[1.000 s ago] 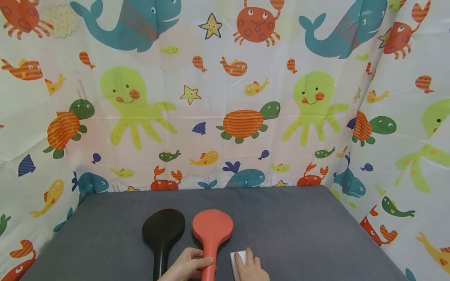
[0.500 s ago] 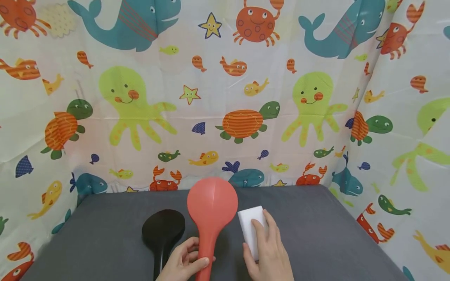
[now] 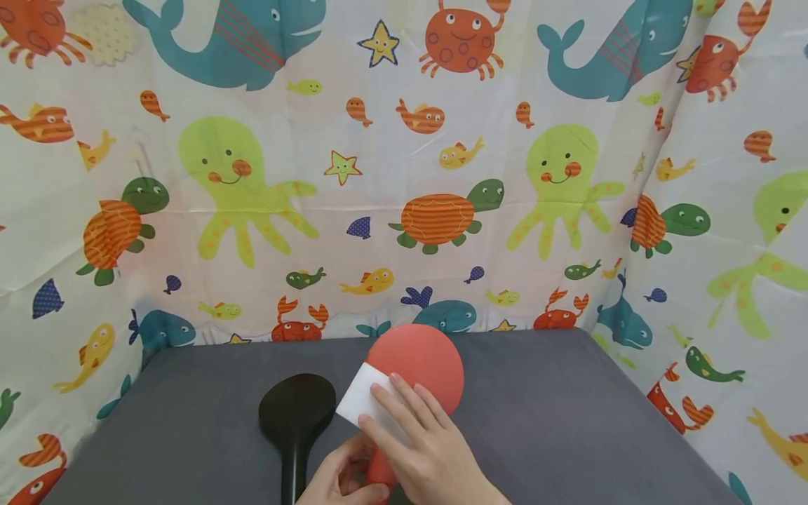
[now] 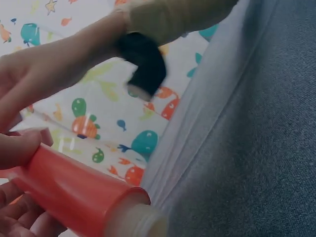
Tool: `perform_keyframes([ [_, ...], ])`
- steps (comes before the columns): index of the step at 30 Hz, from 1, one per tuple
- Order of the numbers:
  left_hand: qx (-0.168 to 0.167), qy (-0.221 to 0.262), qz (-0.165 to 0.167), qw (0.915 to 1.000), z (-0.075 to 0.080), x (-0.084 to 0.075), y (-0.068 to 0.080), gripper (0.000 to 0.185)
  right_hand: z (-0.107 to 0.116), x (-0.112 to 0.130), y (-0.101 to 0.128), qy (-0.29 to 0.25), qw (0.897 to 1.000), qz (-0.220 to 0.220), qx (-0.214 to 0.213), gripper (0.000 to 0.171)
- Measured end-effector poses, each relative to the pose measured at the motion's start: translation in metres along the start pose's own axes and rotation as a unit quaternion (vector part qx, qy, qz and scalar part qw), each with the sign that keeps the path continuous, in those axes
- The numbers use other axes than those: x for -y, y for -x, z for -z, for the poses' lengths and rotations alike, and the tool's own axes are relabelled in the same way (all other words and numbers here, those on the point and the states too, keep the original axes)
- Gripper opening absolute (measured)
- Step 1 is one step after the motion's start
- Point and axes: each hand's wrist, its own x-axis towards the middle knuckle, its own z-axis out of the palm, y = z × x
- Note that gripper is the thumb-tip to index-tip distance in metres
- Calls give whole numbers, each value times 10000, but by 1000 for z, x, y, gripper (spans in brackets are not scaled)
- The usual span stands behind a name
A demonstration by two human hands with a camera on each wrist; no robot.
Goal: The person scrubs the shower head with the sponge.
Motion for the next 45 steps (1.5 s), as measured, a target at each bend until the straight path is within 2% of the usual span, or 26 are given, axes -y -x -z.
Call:
perform_keyframes([
  [3, 15, -40, -33, 10000, -2, 1, -1, 38, 2, -17, -7, -49, 9993, -303, -211, 34],
  [5, -12, -70, -34, 10000, -4, 1, -1, 37, 5, -29, -10, 21, 9969, -718, -337, 36],
  [9, -109, -202, 63, 9997, -6, 1, 0, 35, 10, -49, -12, 180, 9835, -1676, -650, 40],
  [12, -181, -289, 92, 9994, -7, 2, 0, 34, 9, -51, -10, 334, 9762, -1979, -824, 43],
  [14, -207, -347, 14, 9992, -7, 2, 0, 33, 5, -46, -8, 335, 9789, -1758, -986, 42],
  [18, -258, -366, -176, 9988, -5, 1, -1, 34, -6, -27, -2, 142, 9913, -650, -1138, 34],
  [20, -303, -362, -221, 9986, -4, 1, 0, 37, -10, -16, 1, -27, 9952, -31, -979, 30],
  [23, -417, -401, -128, 9982, -3, 0, 2, 43, -12, -5, 4, -43, 9958, 761, -505, 29],
  [26, -396, -479, -87, 9980, -3, 0, 2, 45, -12, -6, 1, 71, 9933, 1132, -235, 30],
  [28, -306, -612, -171, 9975, -3, 0, 1, 40, -9, -11, -5, 150, 9938, 1043, -361, 29],
  [31, -195, -819, -355, 9958, -4, 2, -2, 33, -3, -23, -16, 160, 9953, 460, -839, 28],
  [34, -225, -815, -349, 9958, -6, 2, -2, 28, 5, -39, -18, 227, 9921, -518, -1124, 32],
  [38, -311, -665, -256, 9970, -7, 1, -2, 28, 10, -54, -8, 324, 9793, -1628, -1161, 41],
  [39, -319, -640, -224, 9972, -7, 1, -1, 29, 10, -54, -7, 336, 9775, -1710, -1190, 42],
  [41, -328, -591, -190, 9975, -6, 1, -1, 30, 8, -51, -4, 218, 9790, -1583, -1269, 42],
  [45, -323, -338, -158, 9988, -4, 1, -1, 32, -1, -35, 2, -27, 9909, -584, -1216, 34],
])
